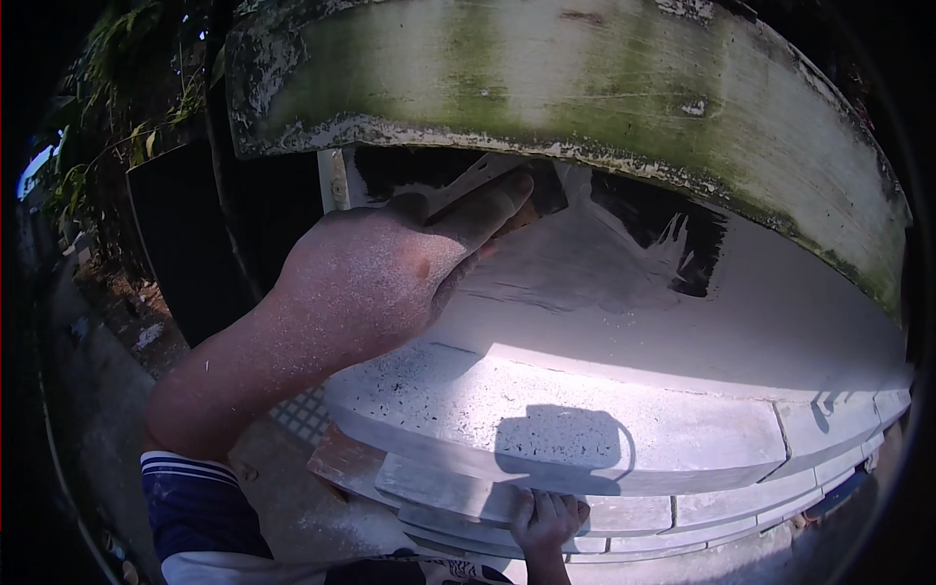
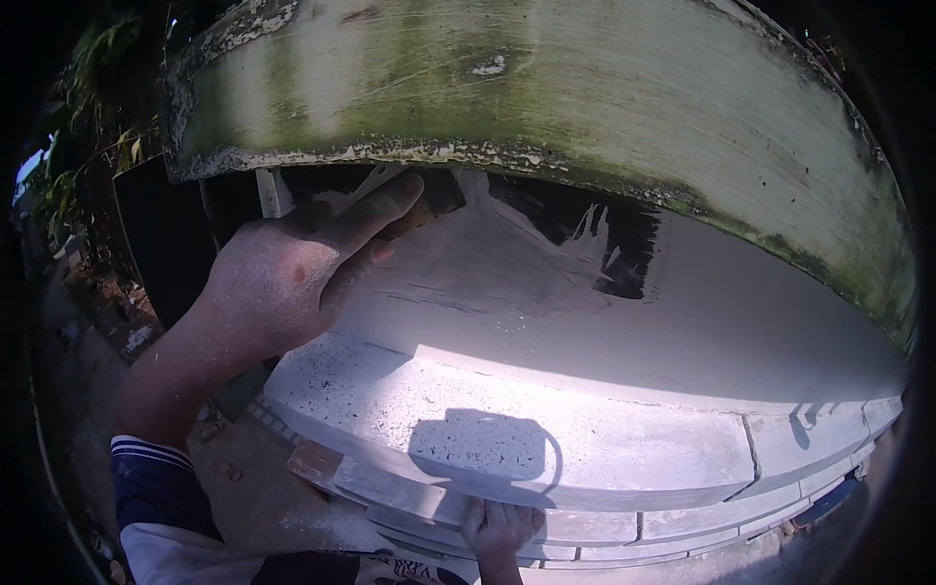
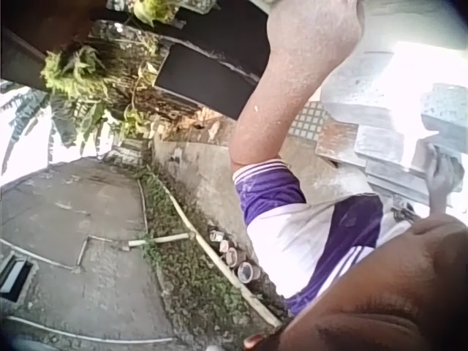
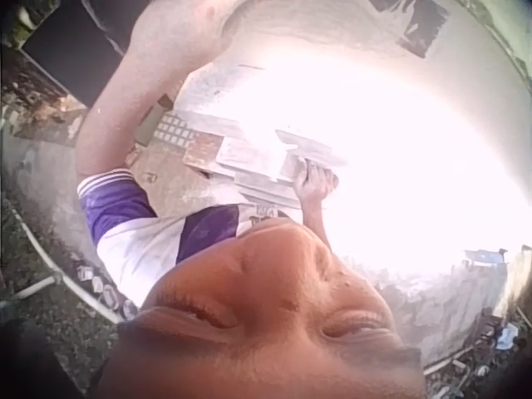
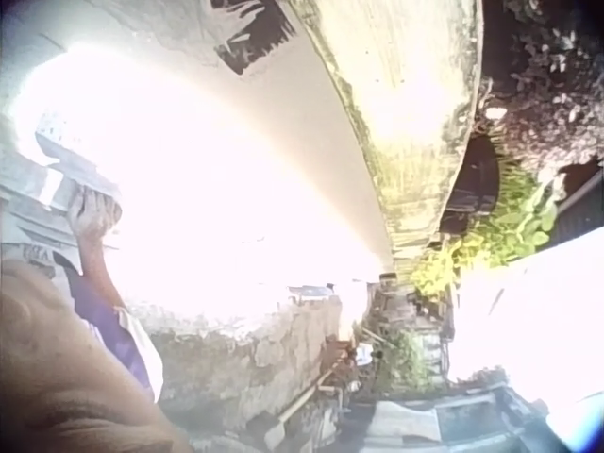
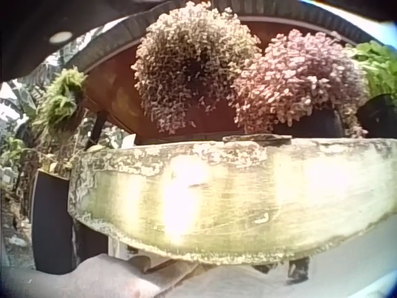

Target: The person applies and smooths plaster onto a wall using a putty knife.

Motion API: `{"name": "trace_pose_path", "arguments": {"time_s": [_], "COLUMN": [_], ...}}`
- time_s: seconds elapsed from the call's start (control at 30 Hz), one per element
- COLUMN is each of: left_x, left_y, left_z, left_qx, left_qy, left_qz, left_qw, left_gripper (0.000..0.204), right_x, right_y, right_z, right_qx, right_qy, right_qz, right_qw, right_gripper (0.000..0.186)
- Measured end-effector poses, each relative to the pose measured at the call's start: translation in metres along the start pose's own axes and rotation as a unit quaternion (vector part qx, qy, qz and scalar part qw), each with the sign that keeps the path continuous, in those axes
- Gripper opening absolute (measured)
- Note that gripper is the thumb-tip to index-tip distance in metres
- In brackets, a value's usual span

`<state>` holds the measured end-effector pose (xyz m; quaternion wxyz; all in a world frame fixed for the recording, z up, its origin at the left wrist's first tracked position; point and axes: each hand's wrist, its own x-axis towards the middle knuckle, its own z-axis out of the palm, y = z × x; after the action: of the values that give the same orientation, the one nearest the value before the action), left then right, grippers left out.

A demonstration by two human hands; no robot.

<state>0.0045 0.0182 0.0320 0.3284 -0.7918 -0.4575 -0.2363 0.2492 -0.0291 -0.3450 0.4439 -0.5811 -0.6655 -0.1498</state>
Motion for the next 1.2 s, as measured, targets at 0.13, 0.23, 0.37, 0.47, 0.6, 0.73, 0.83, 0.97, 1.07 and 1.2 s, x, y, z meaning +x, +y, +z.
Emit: {"name": "trace_pose_path", "arguments": {"time_s": [0.13,0.23,0.37,0.47,0.6,0.73,0.83,0.97,1.07,1.2], "left_x": [-0.008,0.006,0.011,0.002,0.002,0.035,0.035,-0.001,-0.016,0.006], "left_y": [-0.013,-0.009,0.0,-0.011,-0.019,0.004,0.008,-0.003,-0.015,0.005], "left_z": [0.002,-0.003,-0.006,-0.005,0.003,0.008,0.013,-0.003,-0.002,-0.007], "left_qx": [0.013,-0.031,0.063,-0.009,-0.011,-0.033,-0.107,-0.028,0.035,0.008], "left_qy": [-0.001,-0.017,0.002,-0.04,-0.029,0.042,0.03,-0.043,-0.111,-0.052], "left_qz": [-0.009,-0.01,0.031,0.014,0.045,0.129,0.108,0.069,0.035,0.07], "left_qw": [1.0,0.999,0.998,0.999,0.999,0.99,0.988,0.996,0.993,0.996], "left_gripper": [0.053,0.054,0.059,0.058,0.057,0.057,0.057,0.059,0.06,0.061], "right_x": [0.003,0.003,0.002,0.001,0.007,0.009,0.011,0.01,0.007,0.008], "right_y": [0.002,0.0,0.001,0.004,-0.001,-0.001,-0.005,-0.002,-0.002,-0.001], "right_z": [0.001,0.002,0.003,0.004,0.008,0.002,-0.001,-0.002,0.003,0.006], "right_qx": [-0.02,-0.014,0.006,-0.011,-0.023,-0.001,0.0,-0.007,-0.008,0.01], "right_qy": [0.002,-0.005,-0.01,0.025,0.046,0.036,0.047,0.061,0.073,0.072], "right_qz": [-0.016,-0.02,-0.014,-0.004,-0.031,-0.039,-0.028,-0.025,-0.04,-0.06], "right_qw": [1.0,1.0,1.0,1.0,0.998,0.999,0.998,0.998,0.997,0.996], "right_gripper": [0.025,0.025,0.025,0.025,0.024,0.025,0.024,0.023,0.022,0.021]}}
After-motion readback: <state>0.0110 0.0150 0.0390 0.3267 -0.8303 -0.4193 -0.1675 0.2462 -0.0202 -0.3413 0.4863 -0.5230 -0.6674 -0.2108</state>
